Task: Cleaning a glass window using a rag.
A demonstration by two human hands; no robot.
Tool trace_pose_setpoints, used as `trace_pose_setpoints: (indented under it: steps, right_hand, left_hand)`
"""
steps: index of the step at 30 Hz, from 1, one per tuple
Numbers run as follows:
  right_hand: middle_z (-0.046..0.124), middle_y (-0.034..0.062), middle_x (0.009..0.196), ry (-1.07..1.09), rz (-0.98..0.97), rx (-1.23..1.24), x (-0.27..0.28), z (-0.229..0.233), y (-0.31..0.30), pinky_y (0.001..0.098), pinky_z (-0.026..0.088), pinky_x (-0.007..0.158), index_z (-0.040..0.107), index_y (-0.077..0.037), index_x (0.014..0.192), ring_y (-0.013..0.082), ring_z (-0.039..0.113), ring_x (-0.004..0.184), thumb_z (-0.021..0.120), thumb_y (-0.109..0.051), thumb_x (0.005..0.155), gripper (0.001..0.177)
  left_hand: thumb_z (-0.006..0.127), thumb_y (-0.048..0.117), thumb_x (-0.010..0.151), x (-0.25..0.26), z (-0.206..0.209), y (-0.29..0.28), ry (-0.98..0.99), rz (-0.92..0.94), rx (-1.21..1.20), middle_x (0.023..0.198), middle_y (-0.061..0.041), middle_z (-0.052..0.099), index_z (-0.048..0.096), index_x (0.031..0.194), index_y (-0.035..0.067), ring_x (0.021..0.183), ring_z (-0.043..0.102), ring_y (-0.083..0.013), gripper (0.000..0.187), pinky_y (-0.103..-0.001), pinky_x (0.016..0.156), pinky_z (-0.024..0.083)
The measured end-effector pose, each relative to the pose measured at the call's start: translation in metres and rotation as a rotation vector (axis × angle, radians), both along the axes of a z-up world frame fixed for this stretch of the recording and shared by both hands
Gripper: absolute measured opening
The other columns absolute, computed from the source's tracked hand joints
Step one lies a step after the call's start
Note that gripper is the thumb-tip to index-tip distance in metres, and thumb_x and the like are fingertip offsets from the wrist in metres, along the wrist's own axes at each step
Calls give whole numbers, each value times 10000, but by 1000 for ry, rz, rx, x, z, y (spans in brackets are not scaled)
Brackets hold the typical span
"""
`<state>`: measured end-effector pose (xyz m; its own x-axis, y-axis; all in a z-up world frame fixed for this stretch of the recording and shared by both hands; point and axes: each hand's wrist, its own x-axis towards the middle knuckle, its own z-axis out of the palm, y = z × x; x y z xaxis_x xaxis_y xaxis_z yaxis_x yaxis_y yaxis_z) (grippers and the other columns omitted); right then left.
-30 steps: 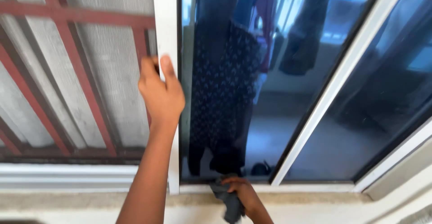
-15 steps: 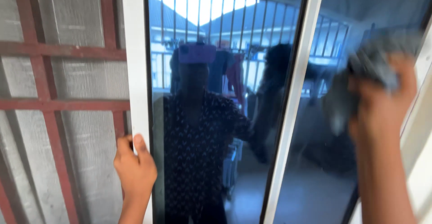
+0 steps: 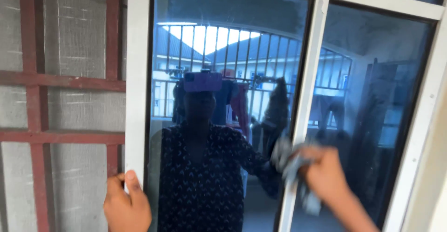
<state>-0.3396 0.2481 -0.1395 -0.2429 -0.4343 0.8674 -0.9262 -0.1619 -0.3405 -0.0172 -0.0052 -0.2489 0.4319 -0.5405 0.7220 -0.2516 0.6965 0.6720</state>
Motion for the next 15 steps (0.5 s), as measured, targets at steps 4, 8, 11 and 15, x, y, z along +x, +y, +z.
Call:
trace_pose_setpoints:
  steps: [4, 8, 11, 15]
  right_hand:
    - [804, 159, 779, -132, -79, 276, -20, -132, -2, 328, 592, 747, 817, -36, 851, 231, 776, 760, 624, 3, 595, 324]
    - [778, 189, 836, -758, 210, 658, -66, -201, -12, 359, 523, 768, 837, 85, 792, 295, 711, 751, 589, -53, 621, 331]
    - [739, 226, 815, -1614, 330, 300, -1, -119, 10, 470, 551, 766, 731, 49, 901, 376, 693, 744, 599, -141, 696, 310]
    - [707, 121, 989, -1394, 550, -245, 60, -12, 37, 479, 561, 834, 674, -56, 1035, 304, 680, 873, 557, -112, 883, 200]
  left_hand:
    - [533, 367, 1052, 18, 12, 18, -1, -134, 97, 762, -255, 653, 622, 1038, -15, 671, 643, -430, 392, -506, 649, 482]
    - [506, 344, 1055, 18, 7, 15, -38, -193, -32, 882, -275, 674, 592, 1028, -57, 776, 649, -450, 410, -512, 709, 498]
    - [492, 344, 1062, 19, 10, 13, -67, -167, -29, 901, -298, 668, 589, 1062, -61, 819, 646, -480, 416, -534, 739, 494]
    - [489, 353, 1049, 19, 19, 21, -72, -180, 74, 896, -301, 672, 598, 1074, -48, 806, 649, -490, 416, -544, 720, 495]
